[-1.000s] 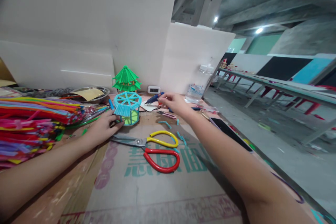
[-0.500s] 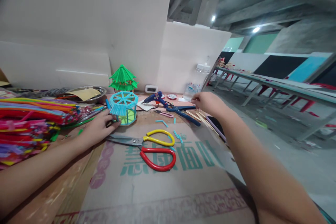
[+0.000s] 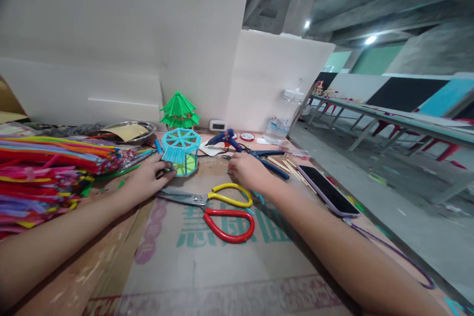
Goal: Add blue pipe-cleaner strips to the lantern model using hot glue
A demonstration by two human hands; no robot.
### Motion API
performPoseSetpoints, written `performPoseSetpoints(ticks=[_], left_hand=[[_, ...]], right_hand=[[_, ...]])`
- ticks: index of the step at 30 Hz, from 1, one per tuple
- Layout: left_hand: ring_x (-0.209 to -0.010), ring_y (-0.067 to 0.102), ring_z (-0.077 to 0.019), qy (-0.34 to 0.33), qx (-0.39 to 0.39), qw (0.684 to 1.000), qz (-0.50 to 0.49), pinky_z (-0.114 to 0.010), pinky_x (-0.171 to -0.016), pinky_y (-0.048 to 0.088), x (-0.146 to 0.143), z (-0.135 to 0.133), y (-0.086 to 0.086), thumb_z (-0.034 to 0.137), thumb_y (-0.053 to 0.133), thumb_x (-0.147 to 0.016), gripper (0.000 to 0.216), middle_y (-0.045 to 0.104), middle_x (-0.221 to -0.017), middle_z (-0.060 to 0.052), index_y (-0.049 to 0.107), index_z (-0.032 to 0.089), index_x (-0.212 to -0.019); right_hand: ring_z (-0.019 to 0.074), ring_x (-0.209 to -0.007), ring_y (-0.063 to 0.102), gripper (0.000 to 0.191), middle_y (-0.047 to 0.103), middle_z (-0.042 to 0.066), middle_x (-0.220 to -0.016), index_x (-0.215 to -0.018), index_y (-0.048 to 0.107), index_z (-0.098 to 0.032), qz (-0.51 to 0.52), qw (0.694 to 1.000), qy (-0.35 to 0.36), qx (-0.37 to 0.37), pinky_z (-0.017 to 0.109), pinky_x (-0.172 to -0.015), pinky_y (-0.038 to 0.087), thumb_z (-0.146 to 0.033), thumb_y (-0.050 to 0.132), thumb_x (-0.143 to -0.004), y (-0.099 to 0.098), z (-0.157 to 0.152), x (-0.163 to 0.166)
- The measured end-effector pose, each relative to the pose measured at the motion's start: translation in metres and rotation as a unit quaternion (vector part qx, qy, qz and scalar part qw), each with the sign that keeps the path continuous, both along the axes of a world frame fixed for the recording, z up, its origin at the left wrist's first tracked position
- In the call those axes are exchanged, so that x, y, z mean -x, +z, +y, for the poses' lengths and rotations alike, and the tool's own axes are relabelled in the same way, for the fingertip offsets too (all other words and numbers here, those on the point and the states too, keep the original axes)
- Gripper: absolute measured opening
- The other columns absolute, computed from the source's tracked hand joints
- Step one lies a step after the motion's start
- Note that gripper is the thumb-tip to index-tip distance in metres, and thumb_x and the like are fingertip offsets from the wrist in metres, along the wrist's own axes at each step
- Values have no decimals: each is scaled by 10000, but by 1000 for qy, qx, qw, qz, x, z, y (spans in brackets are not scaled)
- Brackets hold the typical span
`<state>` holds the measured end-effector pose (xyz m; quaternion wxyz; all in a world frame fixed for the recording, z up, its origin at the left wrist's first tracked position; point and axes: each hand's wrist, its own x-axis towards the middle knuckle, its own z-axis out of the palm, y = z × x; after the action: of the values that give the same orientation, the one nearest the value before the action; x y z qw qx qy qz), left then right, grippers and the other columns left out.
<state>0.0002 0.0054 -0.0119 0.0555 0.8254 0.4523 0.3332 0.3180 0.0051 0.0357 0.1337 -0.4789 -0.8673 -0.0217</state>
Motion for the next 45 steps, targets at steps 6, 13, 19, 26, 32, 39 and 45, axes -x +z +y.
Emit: performPoseSetpoints(ticks=[6,13,19,26,32,39,45], left_hand=[[-935,621,-257,15,-4,1000,21,-360,-821,509,0,-4,3,425,525,-926,327,610,-944,-88,718,174,-848],[-886,607,-234,11,-15,1000,18,-345,-816,504,-2,-5,4,406,545,-911,310,598,-925,-77,687,175,-763],[-876,595,-237,6,1,1000,18,-348,-811,490,-2,-4,5,386,538,-921,303,570,-906,-80,692,159,-793],[-892,586,-245,2,9,1000,21,-350,-791,469,-2,-4,3,403,520,-941,323,554,-901,-77,711,154,-865],[-867,588,-232,-5,3,1000,21,-330,-772,478,-2,-6,6,390,517,-941,326,564,-921,-85,710,144,-849],[-900,601,-248,4,8,1000,28,-349,-803,491,-2,-7,7,399,510,-946,338,572,-924,-86,722,145,-879],[-962,614,-257,8,27,1000,8,-366,-860,501,-3,-8,6,386,531,-929,294,595,-975,-93,719,171,-861]], right_hand=[[149,-616,577,123,643,19,-748,-929,548,-200,199,979,-38,1,281,-598,450,-296,477,-958,20,-20,12],[117,-584,641,269,655,-23,-694,-1049,583,-185,502,842,43,194,254,-571,540,-350,658,-850,36,-33,69],[143,-599,696,348,731,22,-702,-812,581,-176,562,797,25,219,259,-562,569,-451,781,-738,37,-20,97],[98,-460,578,377,658,-18,-576,-765,555,-186,546,807,27,222,218,-465,456,-533,696,-804,9,-23,106],[96,-487,563,389,646,-27,-598,-787,535,-196,597,779,25,191,215,-471,418,-558,671,-825,1,-28,109],[99,-495,557,398,640,-24,-617,-796,538,-195,594,785,27,175,228,-480,420,-571,664,-830,-5,-26,108],[104,-526,600,379,665,-18,-675,-803,541,-196,612,770,41,176,233,-496,462,-532,718,-808,3,-30,100]])
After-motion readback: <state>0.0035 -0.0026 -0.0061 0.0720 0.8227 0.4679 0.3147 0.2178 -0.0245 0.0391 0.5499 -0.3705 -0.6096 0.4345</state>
